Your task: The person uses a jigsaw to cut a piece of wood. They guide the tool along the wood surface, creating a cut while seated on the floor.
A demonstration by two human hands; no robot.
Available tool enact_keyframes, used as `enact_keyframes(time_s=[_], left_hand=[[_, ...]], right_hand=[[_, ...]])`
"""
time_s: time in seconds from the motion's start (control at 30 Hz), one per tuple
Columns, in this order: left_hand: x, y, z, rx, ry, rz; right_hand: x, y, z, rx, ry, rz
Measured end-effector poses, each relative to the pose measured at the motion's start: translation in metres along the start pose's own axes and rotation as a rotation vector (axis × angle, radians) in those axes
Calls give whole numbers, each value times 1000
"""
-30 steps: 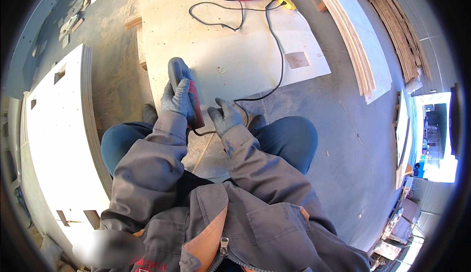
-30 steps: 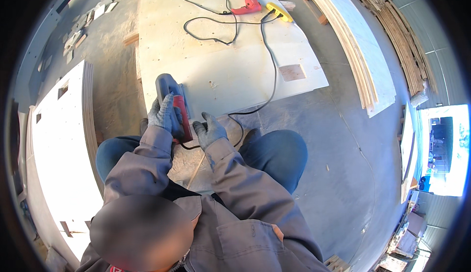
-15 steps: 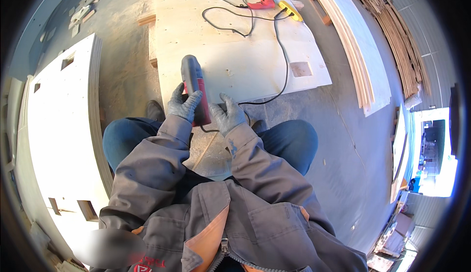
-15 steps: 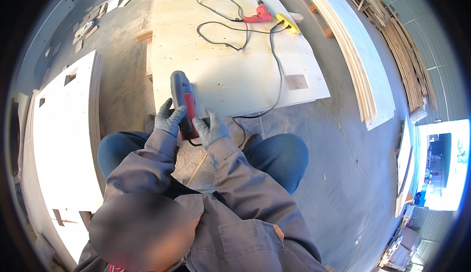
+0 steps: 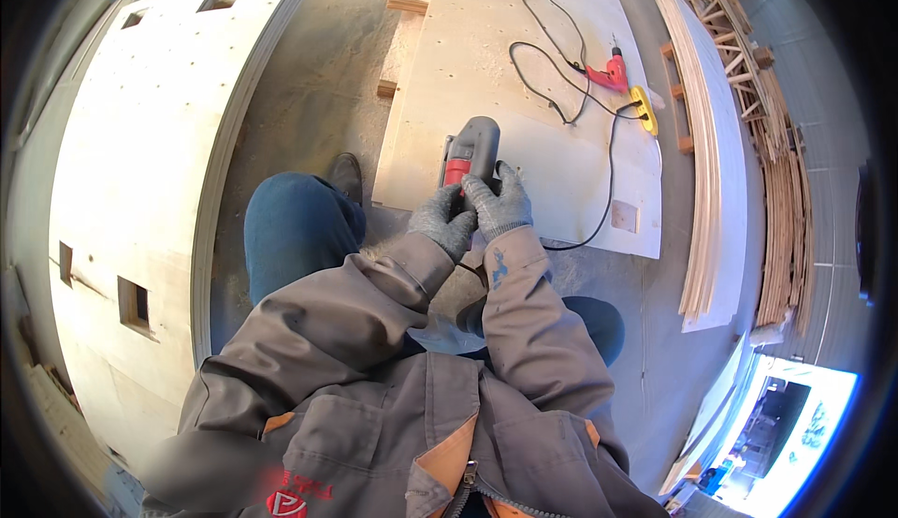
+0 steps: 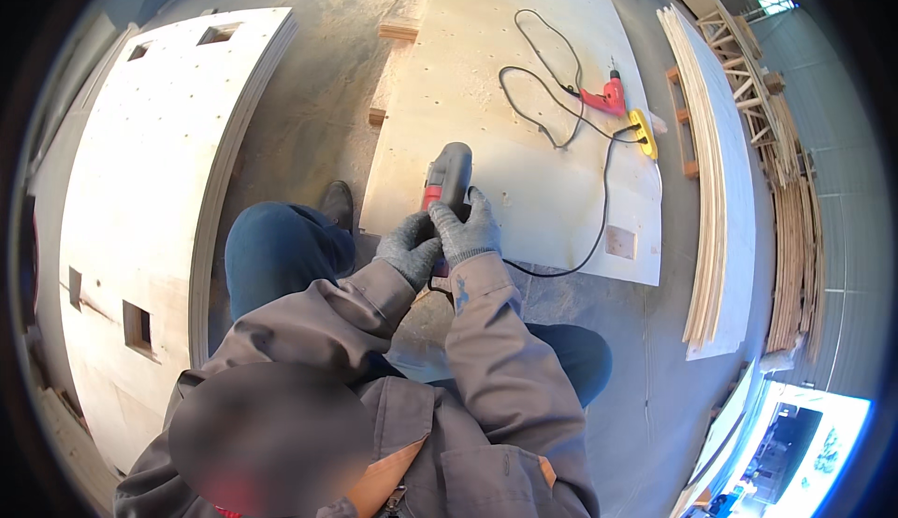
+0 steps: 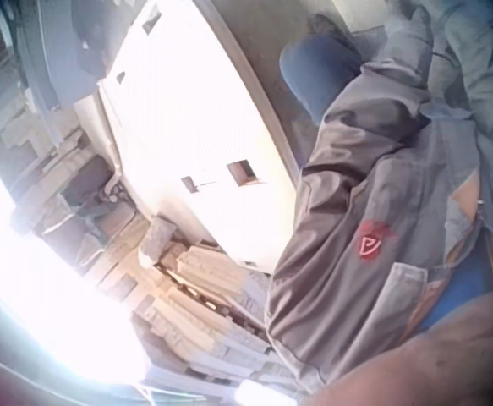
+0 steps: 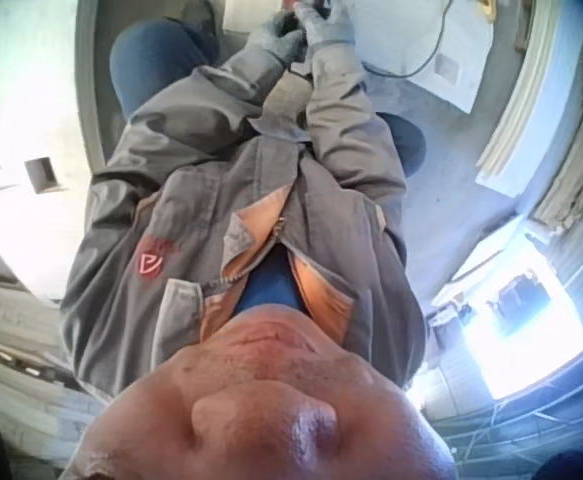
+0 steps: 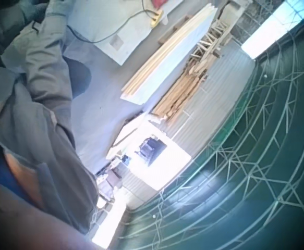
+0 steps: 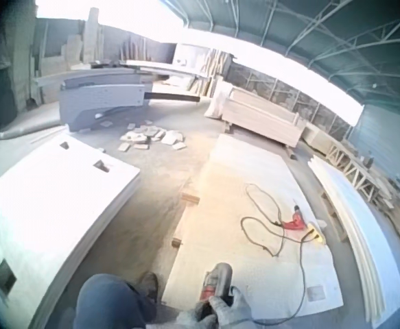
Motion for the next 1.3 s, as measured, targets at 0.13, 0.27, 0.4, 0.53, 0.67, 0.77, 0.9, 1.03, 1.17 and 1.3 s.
enact_keyframes(time_s=[0.13, 0.27, 0.4, 0.53, 0.67, 0.77, 0.9, 1.03, 1.17, 1.3], left_hand=[[2, -6, 4, 46, -22, -36], [-2, -11, -10, 142, -11, -43], [-8, -6, -35, 169, 9, -46], [0, -27, -33, 30, -15, -185], [32, -74, -45, -401, -2, -428], [36, -96, -71, -636, -35, -463], [37, -101, -73, -633, -32, -457], [40, -97, -79, -581, -16, -486], [44, -94, -78, -564, -14, -490], [46, -90, -93, -502, 5, -495]], right_hand=[[3, 14, 23, 69, 127, 87], [12, 25, 30, -12, 282, 98], [43, 27, -22, 93, 268, 6], [27, 25, -1, 172, 227, 14], [-30, 3, 40, 315, 564, -17], [-29, -8, 24, 452, 464, -38], [-24, -5, 32, 386, 392, 11], [-9, -7, 40, 231, 350, 56], [-6, -22, 67, 328, 399, 9], [1, -71, 96, 522, 306, 0]])
Point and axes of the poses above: each hand's wrist, its own x-axis towards the middle knuckle, its own y-axis out of the palm, z = x × y, the point moved 5 cm from there along x, towards the middle knuckle, and after that the axes turned 9 degrees about -z, right-handed, at the moved point
